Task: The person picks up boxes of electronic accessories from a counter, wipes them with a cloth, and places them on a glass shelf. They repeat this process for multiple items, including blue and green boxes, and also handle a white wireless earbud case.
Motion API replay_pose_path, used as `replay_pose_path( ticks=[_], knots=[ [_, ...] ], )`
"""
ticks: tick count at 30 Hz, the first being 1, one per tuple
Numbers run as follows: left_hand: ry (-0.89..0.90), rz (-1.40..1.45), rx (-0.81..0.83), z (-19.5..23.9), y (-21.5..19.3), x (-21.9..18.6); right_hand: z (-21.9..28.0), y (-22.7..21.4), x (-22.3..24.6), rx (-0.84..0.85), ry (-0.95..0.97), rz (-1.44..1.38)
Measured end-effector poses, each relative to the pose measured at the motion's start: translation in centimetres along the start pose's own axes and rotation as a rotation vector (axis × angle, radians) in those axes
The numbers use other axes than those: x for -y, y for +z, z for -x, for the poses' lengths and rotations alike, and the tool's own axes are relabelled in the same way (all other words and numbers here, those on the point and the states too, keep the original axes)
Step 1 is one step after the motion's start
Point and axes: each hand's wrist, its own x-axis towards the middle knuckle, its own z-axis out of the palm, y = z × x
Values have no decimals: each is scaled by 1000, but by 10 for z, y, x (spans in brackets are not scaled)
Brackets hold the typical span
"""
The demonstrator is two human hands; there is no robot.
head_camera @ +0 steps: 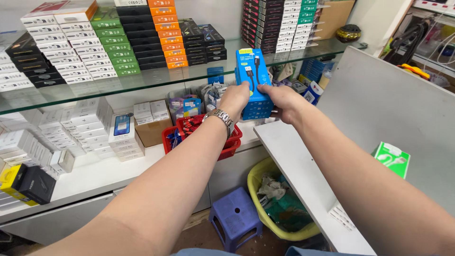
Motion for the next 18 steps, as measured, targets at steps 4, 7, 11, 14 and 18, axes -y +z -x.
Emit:
replay_pose_path(
  ticks=[4, 7, 11, 14, 18],
  knots=[
    [0, 113, 31, -64, 7, -16, -61, -8, 26, 37, -21, -14],
    [84, 75, 25, -118, 14, -29, -110, -15, 50, 52, -38, 12],
    [98, 88, 15, -180, 32, -34, -169, -24, 68, 69, -42, 35],
    [82, 94, 8, -218, 43, -41, -208, -29, 81, 92, -37, 31],
    [53, -45, -69, -257, 48, -48, -257, -30, 96, 35, 3, 140]
  ],
)
